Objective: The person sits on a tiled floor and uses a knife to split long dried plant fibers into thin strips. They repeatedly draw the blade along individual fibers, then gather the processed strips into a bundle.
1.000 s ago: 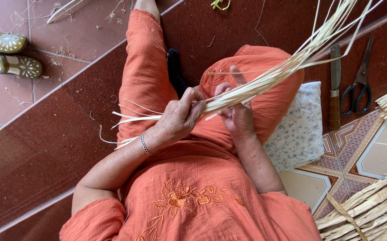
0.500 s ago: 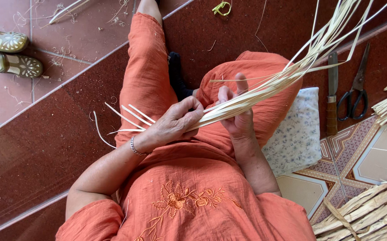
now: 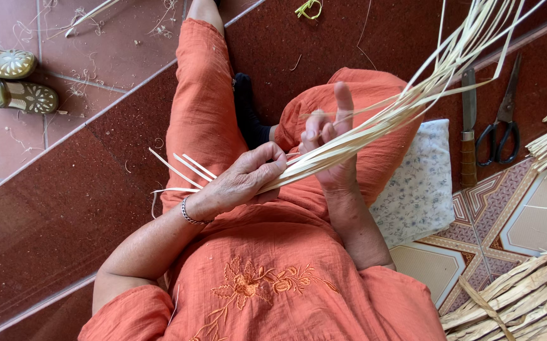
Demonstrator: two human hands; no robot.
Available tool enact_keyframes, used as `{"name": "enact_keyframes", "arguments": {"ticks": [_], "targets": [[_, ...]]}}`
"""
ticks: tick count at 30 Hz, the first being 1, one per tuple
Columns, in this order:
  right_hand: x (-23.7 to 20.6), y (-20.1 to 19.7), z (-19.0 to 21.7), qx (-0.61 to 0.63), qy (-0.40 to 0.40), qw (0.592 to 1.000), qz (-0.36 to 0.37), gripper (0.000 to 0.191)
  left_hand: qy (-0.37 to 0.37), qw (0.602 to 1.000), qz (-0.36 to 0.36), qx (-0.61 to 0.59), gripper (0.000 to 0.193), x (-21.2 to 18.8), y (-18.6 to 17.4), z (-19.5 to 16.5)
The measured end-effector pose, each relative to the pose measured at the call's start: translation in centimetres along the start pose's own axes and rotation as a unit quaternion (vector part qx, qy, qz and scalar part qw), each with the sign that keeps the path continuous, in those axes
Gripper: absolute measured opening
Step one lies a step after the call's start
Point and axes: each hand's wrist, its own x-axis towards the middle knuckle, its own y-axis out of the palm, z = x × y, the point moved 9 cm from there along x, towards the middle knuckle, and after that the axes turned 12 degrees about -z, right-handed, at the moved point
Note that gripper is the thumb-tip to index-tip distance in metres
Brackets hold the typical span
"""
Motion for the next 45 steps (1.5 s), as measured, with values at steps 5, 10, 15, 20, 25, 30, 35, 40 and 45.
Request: {"name": "enact_keyframes", "arguments": {"ticks": [5,10,15,20,25,30,35,40,45], "targets": [[-0.4,0.8,0.3,0.020,0.008,0.998,0.056,0.042,-0.022,1.000,0.004,0.019,0.029,-0.1,0.2,-0.1],[-0.8,2.3,1.2,0.002,0.000,0.994,0.106,0.022,-0.047,0.999,0.020,-0.005,0.030,-0.8,0.9,0.1],[-0.5,2.7,1.6,-0.041,-0.015,0.993,0.107,0.022,0.018,1.000,0.014,-0.005,0.028,-1.0,0.9,-0.6],[-1.3,-0.3,0.2,-0.203,-0.053,0.976,-0.061,0.024,0.179,0.976,-0.074,0.097,0.024,-0.6,-0.6,-3.0],[-3.1,-2.3,-2.2,-0.132,0.030,0.983,-0.123,0.039,0.152,0.978,-0.093,0.111,0.024,1.3,-1.2,-2.6],[-2.7,-1.9,-1.9,-0.172,0.016,0.982,-0.070,0.040,0.068,0.991,-0.088,0.075,0.026,2.4,-1.4,-0.7],[-2.3,-0.9,-1.5,-0.231,-0.025,0.971,-0.049,0.016,0.057,0.995,-0.066,0.052,0.030,2.4,-1.5,-1.0],[-0.9,-3.2,-0.3,-0.219,-0.054,0.963,-0.148,0.019,0.137,0.969,0.004,0.204,0.059,0.7,-2.9,-3.0],[-0.1,-4.2,-1.4,-0.221,-0.019,0.958,-0.180,0.025,0.207,0.928,-0.037,0.307,0.024,0.1,-4.6,-3.5]]}}
